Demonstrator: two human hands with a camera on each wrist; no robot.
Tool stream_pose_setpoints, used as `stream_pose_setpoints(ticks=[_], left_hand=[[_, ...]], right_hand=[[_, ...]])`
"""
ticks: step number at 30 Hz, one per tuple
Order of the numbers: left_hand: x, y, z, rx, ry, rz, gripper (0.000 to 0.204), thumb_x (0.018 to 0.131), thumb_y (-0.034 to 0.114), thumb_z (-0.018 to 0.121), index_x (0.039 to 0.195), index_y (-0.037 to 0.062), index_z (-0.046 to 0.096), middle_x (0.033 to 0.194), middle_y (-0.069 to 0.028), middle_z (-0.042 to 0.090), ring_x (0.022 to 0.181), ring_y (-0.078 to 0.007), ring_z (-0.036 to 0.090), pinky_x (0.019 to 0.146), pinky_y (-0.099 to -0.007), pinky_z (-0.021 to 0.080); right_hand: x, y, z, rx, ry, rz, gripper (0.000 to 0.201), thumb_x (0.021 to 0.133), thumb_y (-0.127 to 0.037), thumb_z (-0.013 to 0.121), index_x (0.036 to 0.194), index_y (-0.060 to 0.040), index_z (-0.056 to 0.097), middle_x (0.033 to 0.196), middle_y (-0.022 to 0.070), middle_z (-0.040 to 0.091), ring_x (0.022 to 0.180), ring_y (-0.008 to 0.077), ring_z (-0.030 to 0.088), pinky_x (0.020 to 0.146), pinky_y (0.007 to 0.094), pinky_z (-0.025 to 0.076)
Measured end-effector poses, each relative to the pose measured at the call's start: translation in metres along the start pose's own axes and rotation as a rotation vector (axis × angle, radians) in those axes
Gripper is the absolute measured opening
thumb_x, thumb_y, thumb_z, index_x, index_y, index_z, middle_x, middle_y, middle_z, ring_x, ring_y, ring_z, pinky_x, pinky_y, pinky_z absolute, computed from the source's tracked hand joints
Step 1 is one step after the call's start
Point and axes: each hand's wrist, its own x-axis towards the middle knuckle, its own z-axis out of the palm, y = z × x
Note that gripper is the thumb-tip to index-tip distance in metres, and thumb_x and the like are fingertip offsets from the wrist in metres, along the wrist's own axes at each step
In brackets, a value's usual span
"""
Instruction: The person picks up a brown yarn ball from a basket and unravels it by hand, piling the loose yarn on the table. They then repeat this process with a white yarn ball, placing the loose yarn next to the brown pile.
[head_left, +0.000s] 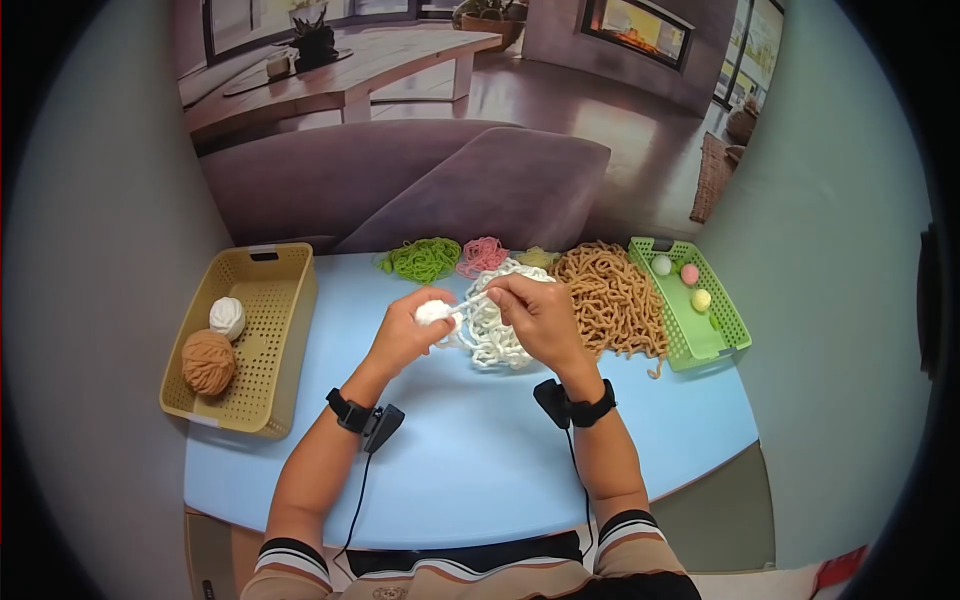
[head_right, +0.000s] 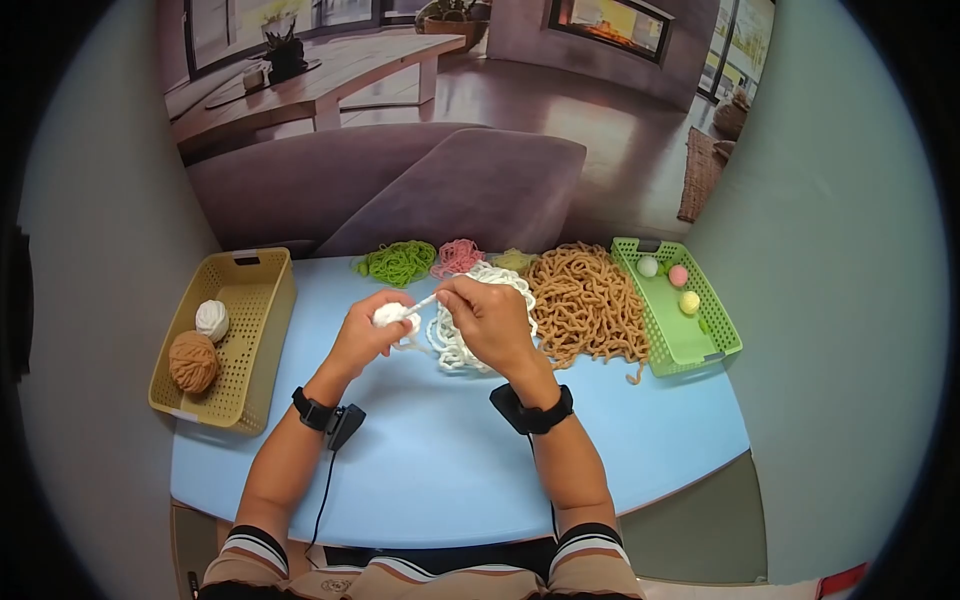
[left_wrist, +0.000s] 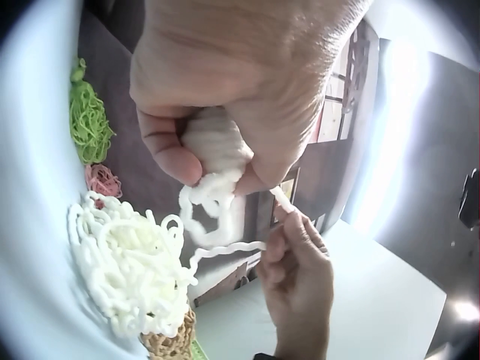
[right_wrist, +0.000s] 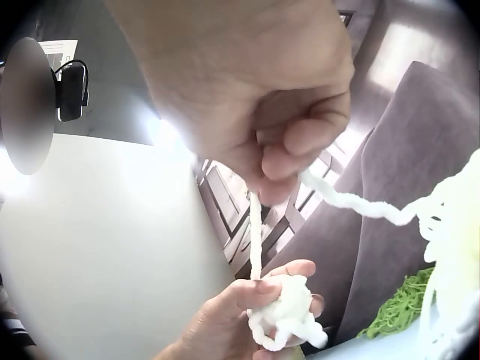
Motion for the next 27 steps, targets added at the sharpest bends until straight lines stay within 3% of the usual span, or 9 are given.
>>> stream_pose_setpoints(ticks=[2,8,12,15,19,20,23,24,27], left_hand=[[-0.001,0.003,0.0,0.141,-0.067,-0.013,0.028,0.089,0.013,0.07,0.116,0.0046,0.066,0.087,-0.0025,0.067,0.069,-0.007,0.06,0.051,-0.0224,0.048],[-0.001,-0.002,-0.005,-0.429,-0.11,0.008,0.029,0.091,0.016,0.073,0.117,0.0105,0.062,0.095,-0.0034,0.067,0.076,-0.0109,0.065,0.053,-0.0229,0.05],[0.006,-0.006,-0.012,-0.763,0.128,0.033,0.03,0.093,0.019,0.071,0.115,0.0141,0.05,0.109,-0.008,0.064,0.079,-0.0128,0.063,0.054,-0.0189,0.05],[0.008,-0.013,-0.032,-0.883,0.036,0.016,0.027,0.092,0.016,0.07,0.111,0.0143,0.051,0.102,-0.0069,0.065,0.072,-0.0134,0.063,0.054,-0.0213,0.052],[0.008,-0.016,-0.034,-0.489,-0.095,-0.044,0.041,0.09,0.017,0.068,0.128,0.0097,0.053,0.106,-0.0094,0.067,0.07,-0.01,0.06,0.053,-0.0227,0.05],[0.005,-0.011,-0.029,-0.343,-0.044,-0.082,0.046,0.089,0.019,0.071,0.131,0.0068,0.056,0.098,-0.0075,0.069,0.069,-0.0086,0.06,0.052,-0.0241,0.049],[0.008,-0.019,-0.024,0.041,-0.074,-0.202,0.043,0.087,0.022,0.074,0.125,0.0061,0.061,0.091,-0.004,0.068,0.071,-0.0081,0.061,0.053,-0.0239,0.048],[0.007,-0.019,-0.022,0.022,-0.054,-0.227,0.039,0.086,0.025,0.078,0.117,0.006,0.066,0.09,-0.003,0.066,0.071,-0.0081,0.06,0.056,-0.0243,0.049],[0.004,-0.013,-0.02,-0.012,-0.035,-0.199,0.036,0.088,0.025,0.075,0.117,0.0059,0.064,0.091,-0.0026,0.065,0.075,-0.0083,0.061,0.059,-0.0246,0.05]], right_hand=[[0.001,0.004,0.007,-0.041,0.1,-0.089,0.013,0.095,-0.019,0.068,0.096,-0.0074,0.073,0.063,0.0085,0.064,0.054,0.021,0.062,0.053,0.0332,0.046],[0.004,0.005,0.007,0.13,0.257,-0.053,0.016,0.097,-0.018,0.067,0.097,-0.0035,0.072,0.06,0.0061,0.06,0.051,0.0144,0.056,0.052,0.0297,0.043],[0.003,0.003,-0.003,0.174,0.293,-0.023,0.02,0.1,-0.019,0.065,0.098,-0.0007,0.071,0.059,0.0041,0.059,0.053,0.0105,0.055,0.051,0.0279,0.042],[0.006,0.01,-0.01,0.153,0.406,0.003,0.02,0.1,-0.019,0.064,0.098,-0.0006,0.071,0.06,0.0027,0.059,0.054,0.009,0.054,0.051,0.0265,0.042],[0.01,0.024,-0.028,0.264,0.615,0.12,0.024,0.102,-0.022,0.062,0.101,-0.0007,0.071,0.062,-0.0005,0.059,0.057,0.0059,0.053,0.052,0.0242,0.041],[0.011,0.031,-0.031,0.257,0.661,0.114,0.024,0.103,-0.022,0.061,0.103,-0.0004,0.071,0.063,-0.0007,0.06,0.057,0.0055,0.052,0.053,0.0238,0.041],[0.014,0.063,-0.031,0.213,0.633,0.151,0.023,0.102,-0.021,0.063,0.103,-0.0002,0.071,0.063,-0.0001,0.061,0.056,0.0047,0.051,0.053,0.0237,0.04],[0.01,0.074,-0.037,0.064,0.487,0.287,0.025,0.098,-0.019,0.064,0.115,-0.0012,0.068,0.082,0.0077,0.071,0.067,0.014,0.064,0.062,0.0304,0.05],[0.008,0.091,-0.026,-0.322,0.365,0.108,0.038,0.095,-0.018,0.066,0.129,-0.0026,0.062,0.111,0.0149,0.072,0.095,0.0275,0.071,0.082,0.039,0.054]])
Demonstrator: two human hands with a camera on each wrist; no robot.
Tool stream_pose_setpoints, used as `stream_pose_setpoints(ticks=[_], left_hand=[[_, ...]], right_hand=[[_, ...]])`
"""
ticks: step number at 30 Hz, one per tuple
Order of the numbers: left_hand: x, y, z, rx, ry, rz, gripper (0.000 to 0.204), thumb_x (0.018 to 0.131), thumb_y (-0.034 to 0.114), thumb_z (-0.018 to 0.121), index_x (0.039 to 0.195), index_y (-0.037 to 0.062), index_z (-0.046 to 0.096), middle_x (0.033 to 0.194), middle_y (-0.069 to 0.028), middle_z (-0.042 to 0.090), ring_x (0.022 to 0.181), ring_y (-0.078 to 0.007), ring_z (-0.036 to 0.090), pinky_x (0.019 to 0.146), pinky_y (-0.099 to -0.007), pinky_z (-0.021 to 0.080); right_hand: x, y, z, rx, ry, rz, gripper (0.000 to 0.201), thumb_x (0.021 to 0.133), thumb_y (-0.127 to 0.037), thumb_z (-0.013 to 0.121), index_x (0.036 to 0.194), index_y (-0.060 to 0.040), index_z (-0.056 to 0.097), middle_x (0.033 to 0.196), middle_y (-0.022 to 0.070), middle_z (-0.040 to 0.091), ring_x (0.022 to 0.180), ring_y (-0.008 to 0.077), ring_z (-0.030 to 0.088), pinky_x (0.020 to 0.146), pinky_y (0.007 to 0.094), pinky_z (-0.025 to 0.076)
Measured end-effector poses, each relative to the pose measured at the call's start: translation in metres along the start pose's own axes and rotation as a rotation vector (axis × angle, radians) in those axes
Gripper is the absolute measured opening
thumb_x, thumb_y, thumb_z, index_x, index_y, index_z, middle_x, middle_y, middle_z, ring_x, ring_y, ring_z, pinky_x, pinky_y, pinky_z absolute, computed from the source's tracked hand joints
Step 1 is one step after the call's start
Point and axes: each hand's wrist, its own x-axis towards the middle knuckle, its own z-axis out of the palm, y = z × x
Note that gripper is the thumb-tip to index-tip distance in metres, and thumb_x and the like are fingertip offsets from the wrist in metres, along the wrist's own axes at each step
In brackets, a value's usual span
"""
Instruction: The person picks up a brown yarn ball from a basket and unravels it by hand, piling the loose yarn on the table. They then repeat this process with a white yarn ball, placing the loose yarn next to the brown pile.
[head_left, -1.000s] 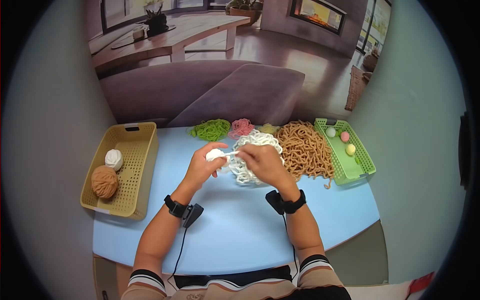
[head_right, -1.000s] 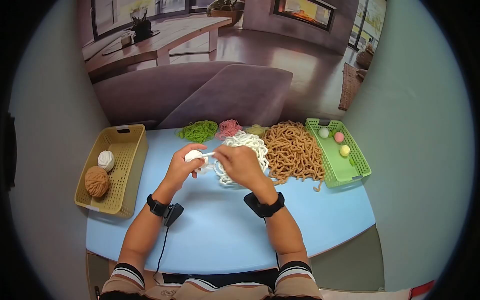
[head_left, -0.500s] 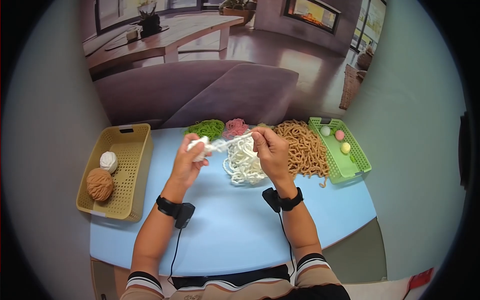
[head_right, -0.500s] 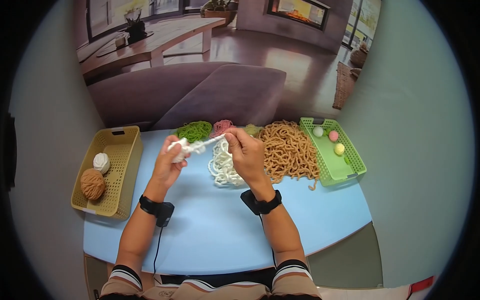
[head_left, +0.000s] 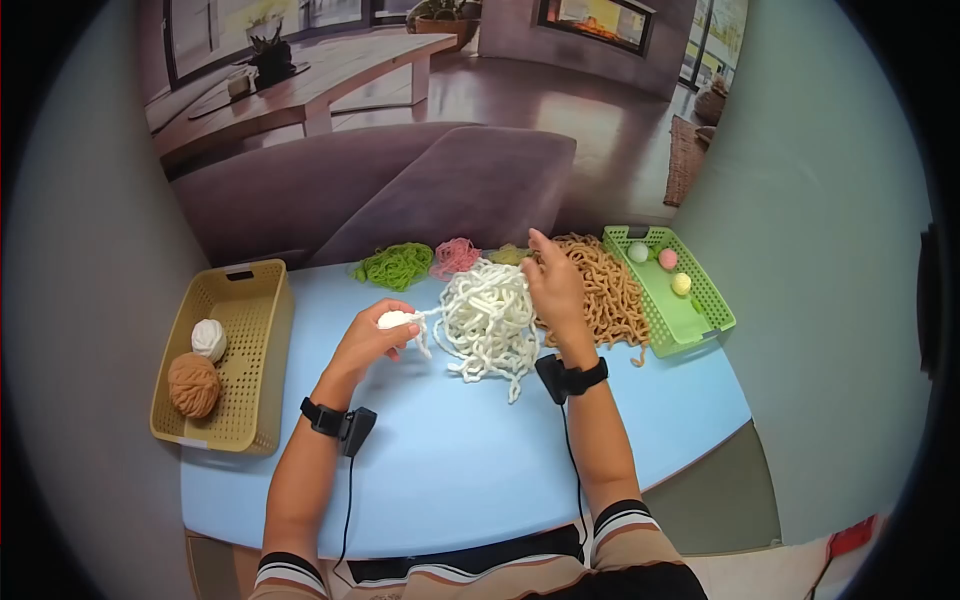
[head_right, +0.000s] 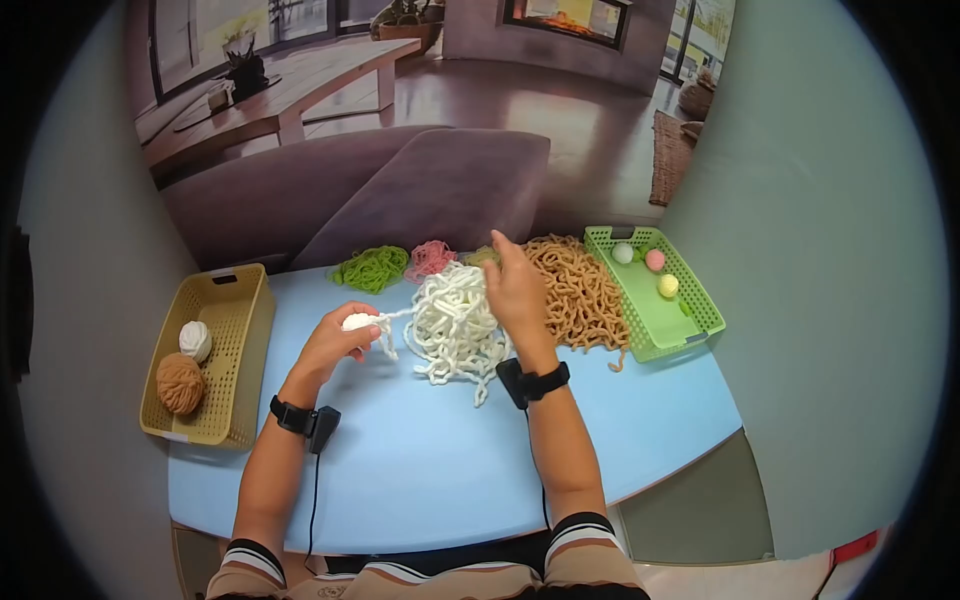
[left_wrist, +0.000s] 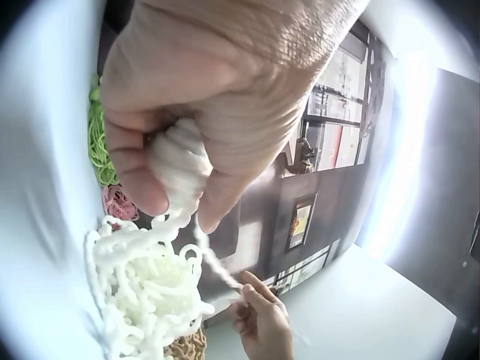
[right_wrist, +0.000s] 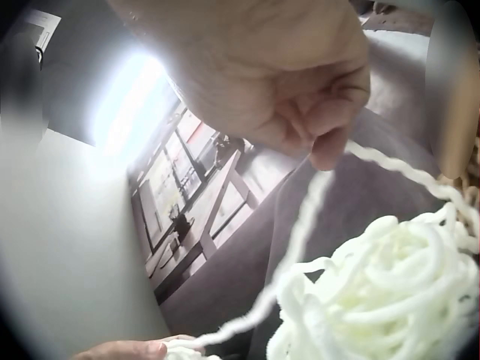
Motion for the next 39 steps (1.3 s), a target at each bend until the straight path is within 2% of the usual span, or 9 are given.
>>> stream_pose_setpoints(ticks=[1,2,9,12,16,18,27,34,39], left_hand=[[0.0,0.003,0.001,-0.05,-0.024,0.016,0.035,0.09,0.025,0.073,0.117,0.0059,0.063,0.092,-0.0028,0.065,0.077,-0.0086,0.061,0.06,-0.0248,0.051],[-0.002,0.007,0.003,-0.1,-0.048,0.031,0.033,0.091,0.025,0.071,0.117,0.0059,0.063,0.093,-0.003,0.065,0.079,-0.0089,0.061,0.061,-0.0249,0.051],[-0.013,0.025,0.007,-0.456,-0.127,0.152,0.03,0.095,0.023,0.061,0.12,0.0062,0.059,0.098,-0.0056,0.066,0.082,-0.0111,0.063,0.061,-0.0254,0.051],[-0.012,0.026,0.001,-0.398,-0.012,0.203,0.027,0.095,0.018,0.059,0.119,0.0061,0.061,0.102,-0.0053,0.066,0.079,-0.0113,0.062,0.061,-0.0261,0.049],[-0.008,0.022,-0.008,-0.309,0.183,0.169,0.028,0.096,0.016,0.056,0.121,0.0055,0.058,0.1,-0.007,0.067,0.083,-0.0123,0.065,0.065,-0.0259,0.055],[-0.004,0.017,-0.009,-0.355,0.268,0.161,0.028,0.096,0.015,0.056,0.122,0.0057,0.057,0.101,-0.0068,0.067,0.087,-0.0132,0.067,0.069,-0.0269,0.058],[-0.005,0.017,0.001,-0.191,0.149,0.153,0.029,0.09,0.012,0.064,0.116,0.0086,0.053,0.107,-0.0087,0.065,0.095,-0.0177,0.069,0.072,-0.0295,0.059],[-0.003,0.012,-0.003,-0.25,-0.043,-0.004,0.038,0.085,0.012,0.067,0.119,0.0093,0.051,0.1,-0.0055,0.062,0.086,-0.0145,0.066,0.07,-0.0316,0.056],[0.001,0.004,-0.004,-0.406,0.113,0.044,0.039,0.088,0.02,0.073,0.12,0.0101,0.052,0.096,-0.002,0.061,0.085,-0.0121,0.064,0.067,-0.0284,0.055]], right_hand=[[-0.002,-0.019,-0.006,0.012,-0.1,0.005,0.05,0.093,-0.018,0.066,0.139,-0.0039,0.055,0.129,0.0179,0.065,0.116,0.0351,0.064,0.096,0.044,0.05],[-0.004,-0.03,-0.002,0.144,-0.169,-0.009,0.05,0.093,-0.018,0.066,0.14,-0.0041,0.055,0.128,0.0185,0.065,0.116,0.0341,0.065,0.095,0.0429,0.051],[-0.022,-0.084,0.009,0.338,-0.884,0.098,0.05,0.093,-0.023,0.068,0.138,-0.0028,0.058,0.091,0.0148,0.073,0.082,0.0256,0.068,0.074,0.0372,0.052],[-0.021,-0.077,0.009,0.349,-0.929,0.105,0.042,0.093,-0.024,0.069,0.128,-0.0015,0.065,0.073,0.0087,0.068,0.065,0.0175,0.061,0.064,0.0338,0.048],[-0.016,-0.068,0.005,0.509,-0.581,0.022,0.021,0.095,-0.019,0.068,0.105,-0.0015,0.075,0.065,0.0017,0.062,0.059,0.0086,0.054,0.056,0.029,0.042],[-0.013,-0.068,-0.001,0.599,-0.51,0.162,0.02,0.097,-0.018,0.067,0.097,0.0002,0.075,0.064,-0.0025,0.057,0.059,0.0049,0.048,0.054,0.0258,0.039],[-0.008,-0.057,0.001,0.641,-0.079,0.206,0.022,0.1,-0.019,0.065,0.096,0.0013,0.072,0.064,-0.0064,0.052,0.057,0.0025,0.042,0.052,0.0221,0.034],[-0.004,-0.059,-0.011,0.716,0.074,0.208,0.024,0.102,-0.022,0.063,0.1,0.0009,0.07,0.064,-0.007,0.049,0.056,0.0015,0.04,0.05,0.0199,0.03],[-0.001,-0.051,-0.014,0.662,0.036,0.211,0.022,0.102,-0.021,0.063,0.103,0.0001,0.071,0.065,-0.0049,0.055,0.059,0.003,0.047,0.053,0.0209,0.036]])
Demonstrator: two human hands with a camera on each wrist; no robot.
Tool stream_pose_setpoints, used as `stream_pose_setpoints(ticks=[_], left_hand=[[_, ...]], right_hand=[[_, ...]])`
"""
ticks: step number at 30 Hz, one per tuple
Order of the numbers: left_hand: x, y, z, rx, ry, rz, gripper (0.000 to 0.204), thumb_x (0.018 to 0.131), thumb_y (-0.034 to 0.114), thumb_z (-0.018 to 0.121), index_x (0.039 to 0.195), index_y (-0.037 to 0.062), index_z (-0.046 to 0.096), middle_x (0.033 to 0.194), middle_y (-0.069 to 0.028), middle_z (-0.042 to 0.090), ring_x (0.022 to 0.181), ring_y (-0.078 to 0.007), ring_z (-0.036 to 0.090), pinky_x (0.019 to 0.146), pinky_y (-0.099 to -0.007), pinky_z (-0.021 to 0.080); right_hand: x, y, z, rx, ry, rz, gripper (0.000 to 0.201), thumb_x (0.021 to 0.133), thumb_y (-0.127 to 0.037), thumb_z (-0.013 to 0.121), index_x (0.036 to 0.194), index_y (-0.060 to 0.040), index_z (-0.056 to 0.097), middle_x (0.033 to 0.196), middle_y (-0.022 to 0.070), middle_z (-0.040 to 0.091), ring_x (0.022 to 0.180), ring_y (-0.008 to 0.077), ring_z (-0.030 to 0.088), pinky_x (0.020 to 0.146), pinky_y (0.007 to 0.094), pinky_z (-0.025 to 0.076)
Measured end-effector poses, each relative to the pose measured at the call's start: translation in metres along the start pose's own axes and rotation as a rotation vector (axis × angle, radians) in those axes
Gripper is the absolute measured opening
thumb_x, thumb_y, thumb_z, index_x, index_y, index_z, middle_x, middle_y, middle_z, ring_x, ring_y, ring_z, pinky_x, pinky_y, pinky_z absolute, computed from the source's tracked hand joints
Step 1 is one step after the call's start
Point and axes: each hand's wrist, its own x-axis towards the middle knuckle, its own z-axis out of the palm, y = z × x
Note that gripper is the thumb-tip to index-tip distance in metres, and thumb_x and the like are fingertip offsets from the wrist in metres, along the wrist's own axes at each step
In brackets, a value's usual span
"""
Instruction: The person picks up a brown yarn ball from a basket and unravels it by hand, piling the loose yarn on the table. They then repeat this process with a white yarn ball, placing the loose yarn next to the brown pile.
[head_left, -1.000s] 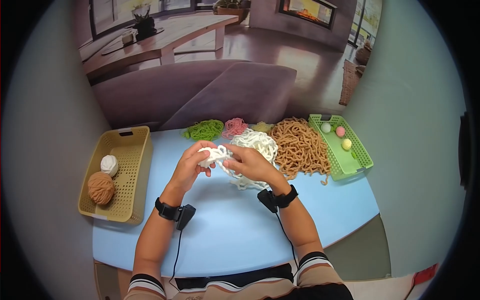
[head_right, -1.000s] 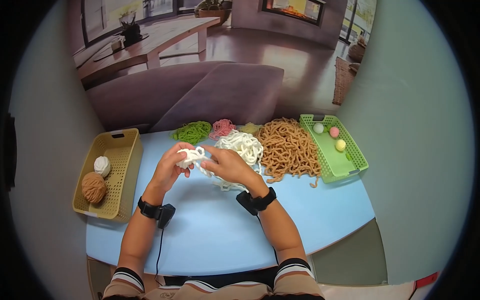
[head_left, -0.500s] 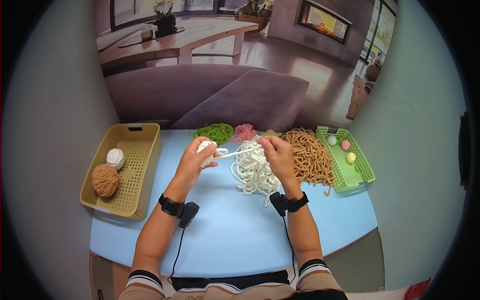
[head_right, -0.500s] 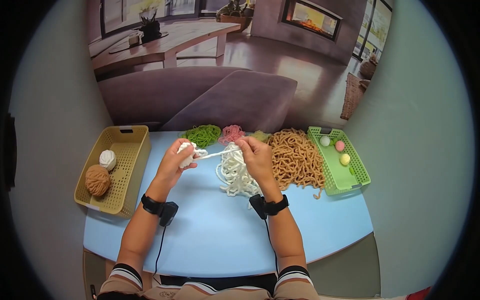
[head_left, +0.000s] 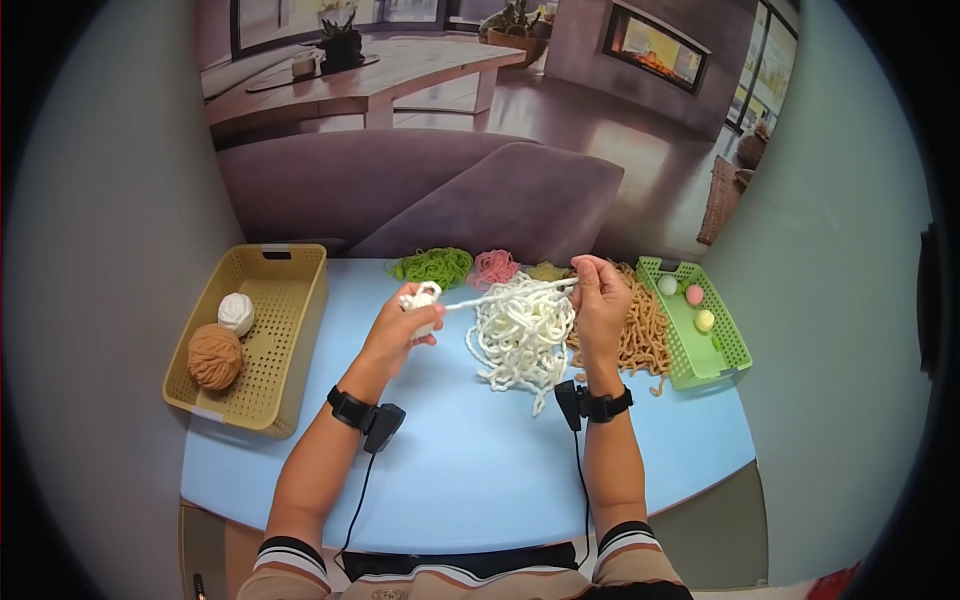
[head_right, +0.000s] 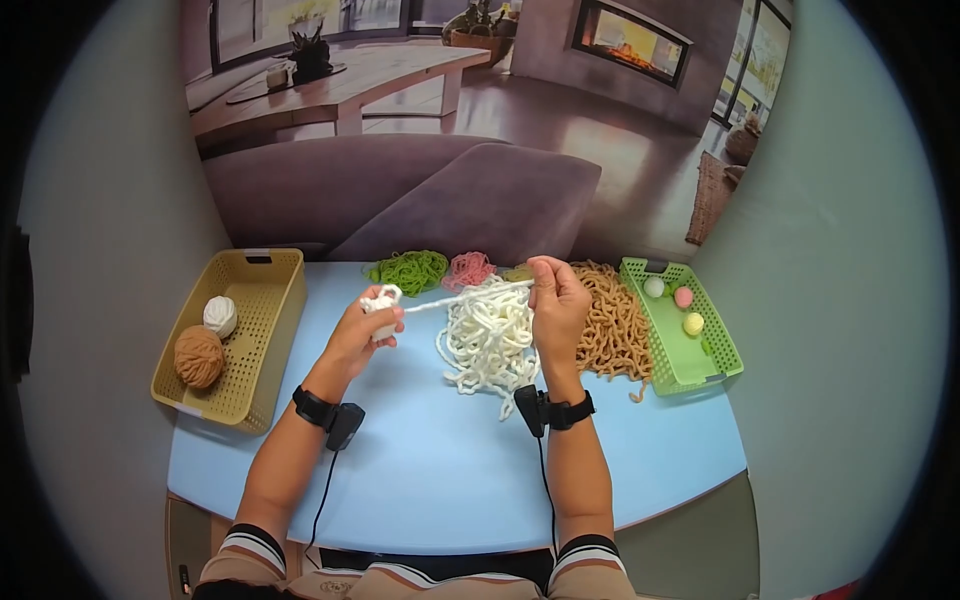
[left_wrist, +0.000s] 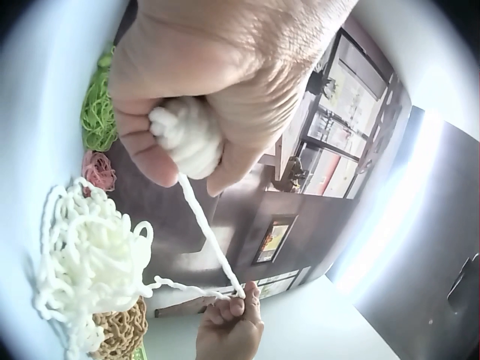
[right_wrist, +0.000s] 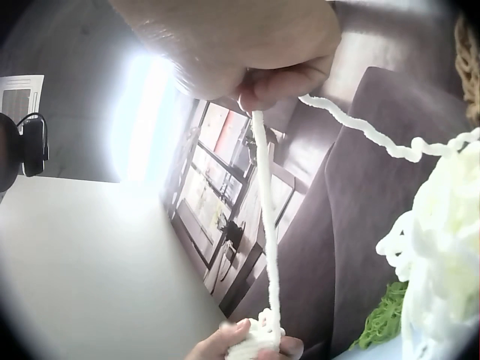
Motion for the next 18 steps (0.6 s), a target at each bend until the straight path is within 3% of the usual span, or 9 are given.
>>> stream_pose_setpoints(ticks=[1,2,5,6,8,10,13,14,18], left_hand=[[0.001,0.0,0.001,-0.059,0.044,0.022,0.039,0.088,0.022,0.074,0.118,0.0104,0.053,0.096,-0.0016,0.061,0.085,-0.0117,0.064,0.068,-0.0279,0.054],[-0.002,0.004,0.003,-0.124,0.062,0.039,0.038,0.089,0.022,0.073,0.119,0.0102,0.052,0.096,-0.0021,0.062,0.086,-0.0118,0.065,0.067,-0.0268,0.055],[0.0,0.003,0.002,-0.205,-0.041,0.02,0.039,0.09,0.022,0.072,0.12,0.0099,0.051,0.1,-0.0037,0.062,0.086,-0.0124,0.066,0.065,-0.0261,0.057],[0.0,0.002,0.004,-0.201,-0.081,0.018,0.039,0.09,0.023,0.072,0.121,0.0098,0.051,0.101,-0.0041,0.062,0.086,-0.0128,0.067,0.064,-0.0262,0.057],[-0.003,0.003,0.009,-0.196,-0.157,0.016,0.04,0.09,0.023,0.072,0.121,0.0095,0.051,0.102,-0.0051,0.063,0.086,-0.0135,0.067,0.063,-0.0264,0.057],[-0.009,0.008,0.014,-0.217,-0.247,0.055,0.039,0.091,0.023,0.071,0.122,0.0097,0.051,0.102,-0.0059,0.063,0.086,-0.0139,0.067,0.061,-0.0258,0.057],[-0.011,0.011,0.011,-0.216,-0.294,0.102,0.039,0.092,0.025,0.07,0.124,0.01,0.053,0.104,-0.0065,0.063,0.086,-0.0154,0.068,0.06,-0.0258,0.057],[-0.011,0.012,0.009,-0.212,-0.296,0.119,0.039,0.093,0.026,0.07,0.124,0.0101,0.053,0.104,-0.0065,0.063,0.086,-0.016,0.068,0.06,-0.026,0.058],[-0.001,0.003,-0.006,-0.41,-0.268,0.073,0.043,0.092,0.032,0.072,0.126,0.0109,0.056,0.105,-0.0075,0.065,0.086,-0.0185,0.069,0.06,-0.026,0.059]], right_hand=[[0.002,0.001,-0.004,-0.05,-0.018,0.01,0.021,0.101,-0.019,0.064,0.104,0.0001,0.071,0.066,-0.0041,0.057,0.06,0.0035,0.049,0.054,0.0211,0.038],[0.006,0.01,-0.009,-0.194,-0.138,0.003,0.026,0.097,-0.016,0.066,0.118,-0.0005,0.068,0.085,0.0047,0.07,0.067,0.01,0.059,0.062,0.0262,0.048],[0.003,0.026,-0.003,-0.698,-0.229,-0.475,0.04,0.094,-0.015,0.067,0.132,-0.0017,0.061,0.112,0.0128,0.072,0.074,0.0179,0.066,0.071,0.032,0.053],[-0.003,0.03,0.004,-0.606,-0.324,-0.382,0.045,0.094,-0.016,0.067,0.136,-0.0031,0.058,0.12,0.015,0.068,0.074,0.0201,0.067,0.072,0.0337,0.054],[-0.023,0.017,0.029,-0.411,-0.538,-0.155,0.047,0.093,-0.018,0.067,0.138,-0.0043,0.057,0.122,0.0167,0.067,0.073,0.0216,0.068,0.073,0.0351,0.054],[-0.041,-0.003,0.048,-0.195,-0.772,0.12,0.041,0.094,-0.019,0.066,0.132,-0.0041,0.061,0.108,0.0158,0.072,0.07,0.0204,0.067,0.07,0.0346,0.054],[-0.045,-0.002,0.053,-0.245,-0.908,0.172,0.027,0.098,-0.019,0.065,0.119,-0.0023,0.068,0.077,0.005,0.067,0.062,0.0105,0.06,0.061,0.0286,0.05],[-0.043,0.004,0.052,-0.245,-0.875,0.117,0.022,0.101,-0.021,0.061,0.102,-0.0026,0.073,0.06,-0.0011,0.055,0.056,0.0074,0.054,0.055,0.0263,0.044],[-0.033,0.011,0.041,-0.092,-0.713,0.214,0.024,0.101,-0.022,0.061,0.092,-0.0034,0.074,0.058,-0.0023,0.054,0.05,0.0049,0.048,0.047,0.0248,0.037]])
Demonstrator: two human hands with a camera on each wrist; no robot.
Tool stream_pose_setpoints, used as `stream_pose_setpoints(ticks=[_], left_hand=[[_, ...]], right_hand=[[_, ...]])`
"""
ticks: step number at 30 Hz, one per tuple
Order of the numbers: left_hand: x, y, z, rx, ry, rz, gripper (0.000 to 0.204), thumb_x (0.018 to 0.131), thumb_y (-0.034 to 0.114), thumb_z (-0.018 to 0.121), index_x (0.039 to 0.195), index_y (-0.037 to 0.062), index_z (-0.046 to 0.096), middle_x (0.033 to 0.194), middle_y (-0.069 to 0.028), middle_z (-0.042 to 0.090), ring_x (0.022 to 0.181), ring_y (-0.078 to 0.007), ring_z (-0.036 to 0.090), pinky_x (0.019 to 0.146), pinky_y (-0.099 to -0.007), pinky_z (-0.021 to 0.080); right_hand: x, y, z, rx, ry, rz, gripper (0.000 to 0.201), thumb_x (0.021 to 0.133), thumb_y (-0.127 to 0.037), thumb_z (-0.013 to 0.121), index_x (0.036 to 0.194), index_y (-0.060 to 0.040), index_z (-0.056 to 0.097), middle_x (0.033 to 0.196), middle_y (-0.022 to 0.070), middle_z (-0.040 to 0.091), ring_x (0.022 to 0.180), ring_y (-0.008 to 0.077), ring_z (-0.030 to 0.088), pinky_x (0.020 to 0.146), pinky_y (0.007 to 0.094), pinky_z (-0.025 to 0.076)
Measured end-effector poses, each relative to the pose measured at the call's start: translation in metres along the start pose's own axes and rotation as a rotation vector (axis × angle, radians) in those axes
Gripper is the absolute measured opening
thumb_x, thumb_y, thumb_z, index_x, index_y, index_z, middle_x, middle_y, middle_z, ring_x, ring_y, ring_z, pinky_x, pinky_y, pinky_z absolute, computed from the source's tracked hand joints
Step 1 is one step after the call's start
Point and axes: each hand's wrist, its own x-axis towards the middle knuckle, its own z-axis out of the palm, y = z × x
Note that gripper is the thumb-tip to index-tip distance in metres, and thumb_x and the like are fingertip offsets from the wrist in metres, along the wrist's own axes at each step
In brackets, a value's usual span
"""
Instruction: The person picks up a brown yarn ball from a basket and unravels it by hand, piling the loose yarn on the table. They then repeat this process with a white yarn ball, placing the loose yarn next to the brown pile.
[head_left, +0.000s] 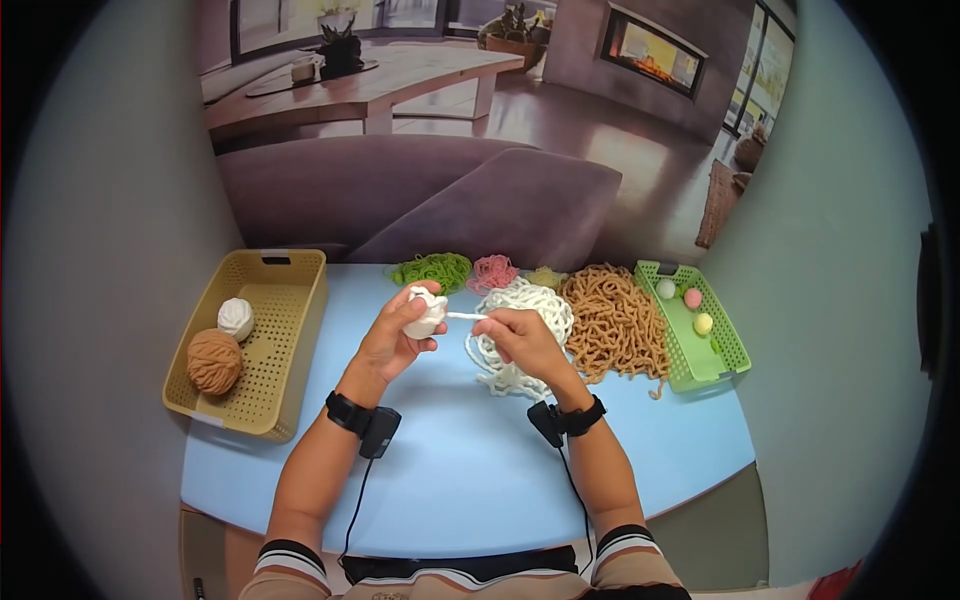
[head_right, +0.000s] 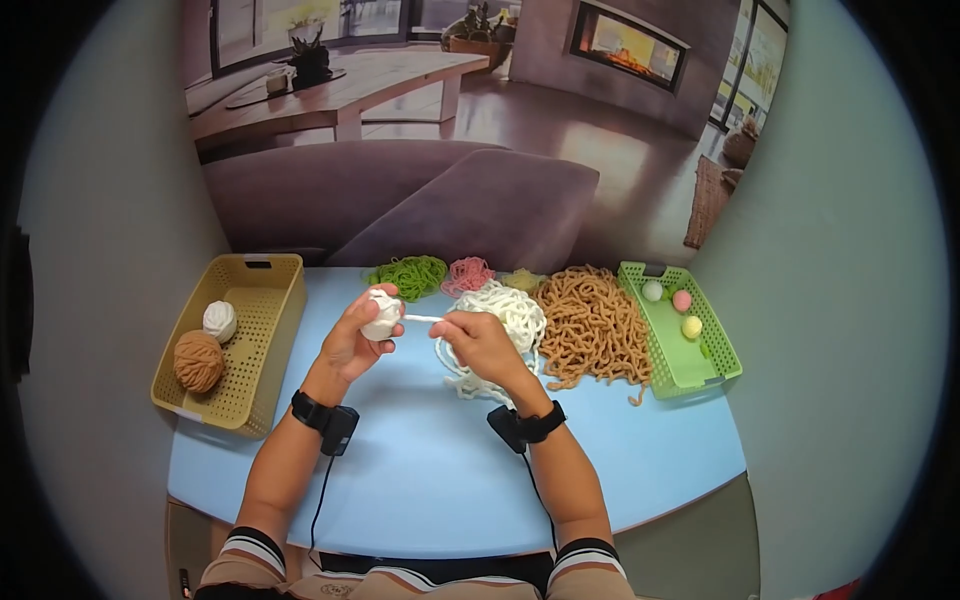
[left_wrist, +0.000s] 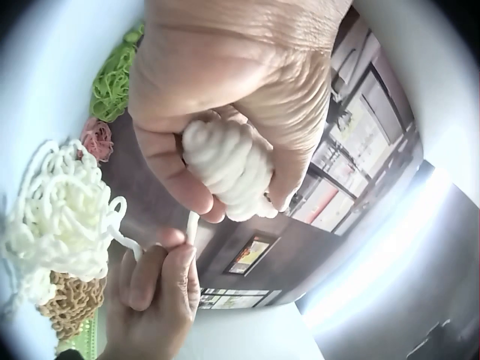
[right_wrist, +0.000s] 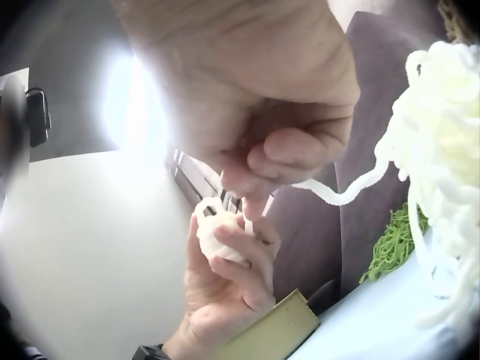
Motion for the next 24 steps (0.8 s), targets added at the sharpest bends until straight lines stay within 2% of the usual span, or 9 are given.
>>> stream_pose_setpoints(ticks=[5,11,12,15,17,19,20,22,24], left_hand=[[0.003,0.001,-0.015,-0.282,-0.029,0.012,0.042,0.091,0.035,0.072,0.122,0.01,0.059,0.105,-0.0106,0.068,0.087,-0.0208,0.071,0.058,-0.0271,0.06],[0.003,0.005,-0.012,-0.077,0.083,0.015,0.033,0.093,0.025,0.067,0.121,0.0087,0.059,0.107,-0.011,0.067,0.085,-0.0201,0.071,0.059,-0.0277,0.062],[0.004,0.004,-0.011,-0.02,0.113,0.015,0.033,0.091,0.022,0.065,0.12,0.008,0.059,0.109,-0.0113,0.067,0.086,-0.0204,0.071,0.059,-0.0277,0.061],[0.003,-0.003,0.004,0.122,0.15,-0.016,0.036,0.085,0.013,0.059,0.121,0.0059,0.058,0.113,-0.0117,0.065,0.087,-0.021,0.069,0.06,-0.0284,0.06],[0.002,-0.008,0.009,0.18,0.106,-0.065,0.041,0.081,0.009,0.057,0.122,0.0043,0.057,0.113,-0.0114,0.064,0.087,-0.021,0.068,0.061,-0.0299,0.059],[-0.001,-0.009,0.018,0.237,0.073,-0.084,0.045,0.078,0.008,0.056,0.123,0.0038,0.056,0.11,-0.01,0.064,0.086,-0.0197,0.067,0.061,-0.0293,0.056],[-0.003,-0.01,0.022,0.267,0.054,-0.073,0.044,0.08,0.01,0.058,0.123,0.0039,0.056,0.108,-0.0091,0.064,0.085,-0.0186,0.067,0.06,-0.0285,0.056],[-0.005,-0.008,0.026,0.353,0.04,-0.048,0.041,0.084,0.012,0.061,0.124,0.0044,0.055,0.104,-0.0073,0.065,0.083,-0.0159,0.066,0.059,-0.0269,0.054],[-0.005,-0.006,0.028,0.462,0.054,-0.014,0.04,0.087,0.016,0.066,0.124,0.0052,0.055,0.099,-0.0052,0.065,0.08,-0.0129,0.065,0.058,-0.0254,0.053]], right_hand=[[0.006,0.015,-0.019,0.074,0.265,-0.004,0.024,0.101,-0.021,0.061,0.092,-0.0022,0.074,0.055,-0.0039,0.051,0.048,0.0048,0.046,0.046,0.0241,0.036],[0.006,0.015,-0.046,0.101,0.583,-0.03,0.021,0.1,-0.017,0.061,0.097,0.0006,0.072,0.056,-0.0044,0.05,0.051,0.0039,0.046,0.05,0.0233,0.035],[0.004,0.019,-0.052,0.038,0.575,0.046,0.021,0.098,-0.015,0.063,0.107,0.0017,0.072,0.07,0.0034,0.066,0.063,0.0113,0.06,0.061,0.0265,0.046],[0.011,0.035,-0.046,-0.319,0.659,-0.227,0.034,0.095,-0.014,0.064,0.125,0.0025,0.066,0.097,0.0127,0.075,0.085,0.0217,0.069,0.08,0.0331,0.053],[0.01,0.027,-0.03,-0.384,0.537,-0.302,0.041,0.096,-0.011,0.063,0.135,0.0011,0.059,0.11,0.012,0.072,0.071,0.0113,0.06,0.066,0.0269,0.05],[0.008,0.019,-0.007,-0.336,0.344,-0.289,0.049,0.096,-0.011,0.063,0.142,0.0002,0.053,0.113,0.0126,0.072,0.073,0.0118,0.06,0.068,0.0274,0.05],[0.006,0.016,0.006,-0.255,0.215,-0.238,0.052,0.095,-0.012,0.063,0.144,-0.0001,0.05,0.109,0.0136,0.074,0.082,0.0174,0.065,0.077,0.031,0.052],[0.001,0.008,0.017,-0.12,0.018,-0.11,0.05,0.095,-0.014,0.065,0.141,0.0,0.051,0.097,0.0122,0.074,0.085,0.0208,0.069,0.079,0.0333,0.053],[-0.002,0.0,0.02,-0.016,-0.121,0.039,0.041,0.095,-0.015,0.065,0.133,0.0006,0.059,0.081,0.0076,0.073,0.07,0.0164,0.065,0.067,0.0307,0.052]])
